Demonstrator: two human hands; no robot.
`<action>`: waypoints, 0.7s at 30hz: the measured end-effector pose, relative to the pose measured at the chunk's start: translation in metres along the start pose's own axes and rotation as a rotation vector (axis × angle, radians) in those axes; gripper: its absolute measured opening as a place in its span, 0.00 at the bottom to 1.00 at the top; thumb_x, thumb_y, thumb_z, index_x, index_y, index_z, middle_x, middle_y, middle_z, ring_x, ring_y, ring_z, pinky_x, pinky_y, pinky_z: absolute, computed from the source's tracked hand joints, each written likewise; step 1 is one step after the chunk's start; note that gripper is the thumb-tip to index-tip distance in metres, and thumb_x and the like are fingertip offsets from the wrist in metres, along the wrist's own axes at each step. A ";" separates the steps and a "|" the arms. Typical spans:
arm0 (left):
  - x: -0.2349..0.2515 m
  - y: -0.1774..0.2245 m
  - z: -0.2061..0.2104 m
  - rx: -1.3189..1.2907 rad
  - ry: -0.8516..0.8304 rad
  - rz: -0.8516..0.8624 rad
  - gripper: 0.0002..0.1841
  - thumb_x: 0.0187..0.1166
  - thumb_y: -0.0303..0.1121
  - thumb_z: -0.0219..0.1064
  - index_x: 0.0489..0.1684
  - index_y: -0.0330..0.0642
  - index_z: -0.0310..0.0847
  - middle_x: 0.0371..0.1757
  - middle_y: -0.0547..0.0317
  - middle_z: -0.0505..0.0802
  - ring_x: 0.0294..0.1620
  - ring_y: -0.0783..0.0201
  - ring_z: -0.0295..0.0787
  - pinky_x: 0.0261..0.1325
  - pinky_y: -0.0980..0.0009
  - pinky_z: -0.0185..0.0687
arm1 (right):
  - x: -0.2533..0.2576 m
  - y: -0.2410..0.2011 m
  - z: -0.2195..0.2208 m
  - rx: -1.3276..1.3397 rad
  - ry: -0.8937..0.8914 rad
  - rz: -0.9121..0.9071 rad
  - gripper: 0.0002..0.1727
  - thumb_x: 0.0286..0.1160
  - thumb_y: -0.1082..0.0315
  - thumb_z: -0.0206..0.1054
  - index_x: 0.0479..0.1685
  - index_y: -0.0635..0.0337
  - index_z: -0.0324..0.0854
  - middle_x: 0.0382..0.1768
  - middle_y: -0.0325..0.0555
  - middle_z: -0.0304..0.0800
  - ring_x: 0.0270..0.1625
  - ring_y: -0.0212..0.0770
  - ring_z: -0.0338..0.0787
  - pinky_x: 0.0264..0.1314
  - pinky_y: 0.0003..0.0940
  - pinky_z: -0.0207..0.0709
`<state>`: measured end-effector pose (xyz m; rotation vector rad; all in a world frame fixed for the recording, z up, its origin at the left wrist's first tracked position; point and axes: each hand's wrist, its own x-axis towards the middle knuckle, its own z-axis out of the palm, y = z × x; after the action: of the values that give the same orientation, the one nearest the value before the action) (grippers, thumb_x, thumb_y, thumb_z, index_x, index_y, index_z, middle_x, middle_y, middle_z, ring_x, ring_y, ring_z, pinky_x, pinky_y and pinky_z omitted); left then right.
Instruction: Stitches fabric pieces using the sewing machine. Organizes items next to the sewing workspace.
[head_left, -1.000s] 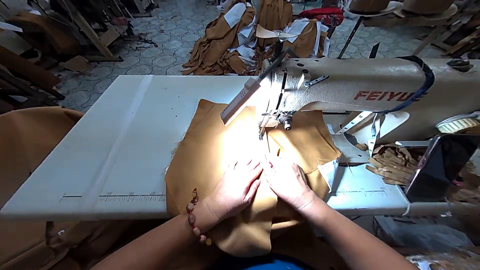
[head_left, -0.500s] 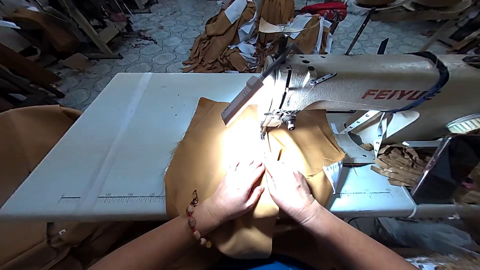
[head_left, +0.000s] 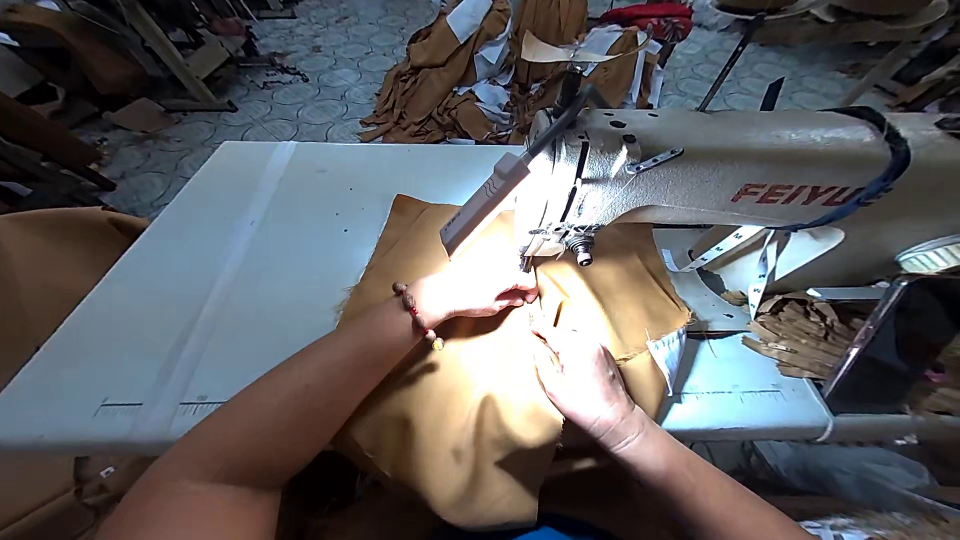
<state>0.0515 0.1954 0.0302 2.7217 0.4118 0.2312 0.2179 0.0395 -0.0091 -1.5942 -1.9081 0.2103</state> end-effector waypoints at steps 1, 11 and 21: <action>0.004 -0.001 -0.003 0.002 -0.028 0.024 0.09 0.83 0.31 0.63 0.39 0.42 0.90 0.35 0.56 0.91 0.43 0.58 0.88 0.46 0.60 0.79 | 0.000 0.000 0.000 0.003 0.003 -0.003 0.17 0.76 0.65 0.59 0.47 0.62 0.94 0.33 0.51 0.94 0.37 0.50 0.95 0.40 0.47 0.86; -0.006 0.029 0.016 0.154 0.119 -0.135 0.08 0.82 0.29 0.63 0.41 0.41 0.89 0.38 0.53 0.90 0.46 0.55 0.89 0.50 0.57 0.81 | -0.005 -0.007 0.000 -0.170 -0.020 -0.089 0.16 0.72 0.68 0.61 0.47 0.63 0.93 0.35 0.53 0.95 0.39 0.53 0.96 0.38 0.48 0.87; -0.070 0.064 0.058 0.125 0.365 -0.198 0.18 0.86 0.36 0.56 0.63 0.42 0.90 0.66 0.50 0.92 0.73 0.53 0.86 0.79 0.47 0.71 | -0.004 -0.006 0.001 -0.191 0.047 -0.150 0.18 0.69 0.69 0.60 0.50 0.67 0.93 0.31 0.53 0.93 0.34 0.52 0.95 0.34 0.45 0.86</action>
<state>0.0137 0.0964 -0.0054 2.7328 0.8169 0.6708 0.2123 0.0341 -0.0082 -1.5526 -2.0510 -0.0742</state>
